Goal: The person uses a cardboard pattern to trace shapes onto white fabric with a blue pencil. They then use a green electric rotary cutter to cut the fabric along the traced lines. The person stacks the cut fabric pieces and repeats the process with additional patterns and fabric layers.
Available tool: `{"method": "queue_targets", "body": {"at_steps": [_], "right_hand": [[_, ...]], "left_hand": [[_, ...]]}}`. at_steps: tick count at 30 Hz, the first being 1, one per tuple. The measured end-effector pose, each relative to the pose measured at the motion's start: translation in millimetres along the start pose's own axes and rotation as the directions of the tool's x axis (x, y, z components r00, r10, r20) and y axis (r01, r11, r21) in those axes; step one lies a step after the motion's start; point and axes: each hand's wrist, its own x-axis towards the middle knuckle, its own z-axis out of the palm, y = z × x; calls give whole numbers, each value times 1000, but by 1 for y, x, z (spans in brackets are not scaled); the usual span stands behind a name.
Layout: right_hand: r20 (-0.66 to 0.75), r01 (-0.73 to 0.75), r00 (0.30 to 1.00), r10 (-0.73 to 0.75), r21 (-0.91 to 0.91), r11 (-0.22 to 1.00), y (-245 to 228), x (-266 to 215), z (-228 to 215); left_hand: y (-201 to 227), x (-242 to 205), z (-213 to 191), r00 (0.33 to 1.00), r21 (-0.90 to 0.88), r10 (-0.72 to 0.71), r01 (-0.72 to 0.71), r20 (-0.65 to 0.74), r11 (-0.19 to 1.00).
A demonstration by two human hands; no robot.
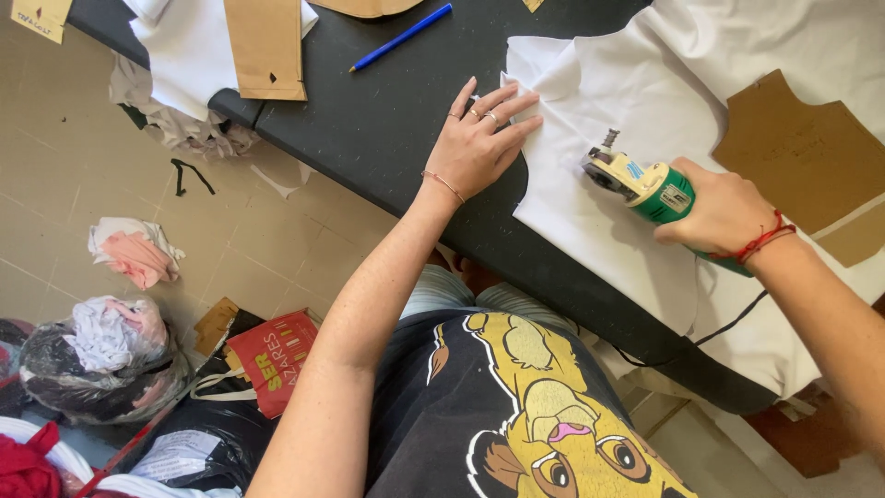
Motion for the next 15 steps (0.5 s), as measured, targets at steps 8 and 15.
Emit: {"method": "queue_targets", "body": {"at_steps": [8, 15], "right_hand": [[10, -141, 990, 142, 223, 965, -35, -11, -9], [5, -133, 991, 136, 244, 961, -39, -11, -10]], "left_hand": [[1, 0, 0, 1000, 2, -14, 14, -6, 1000], [25, 5, -12, 993, -21, 7, -10, -115, 1000]]}}
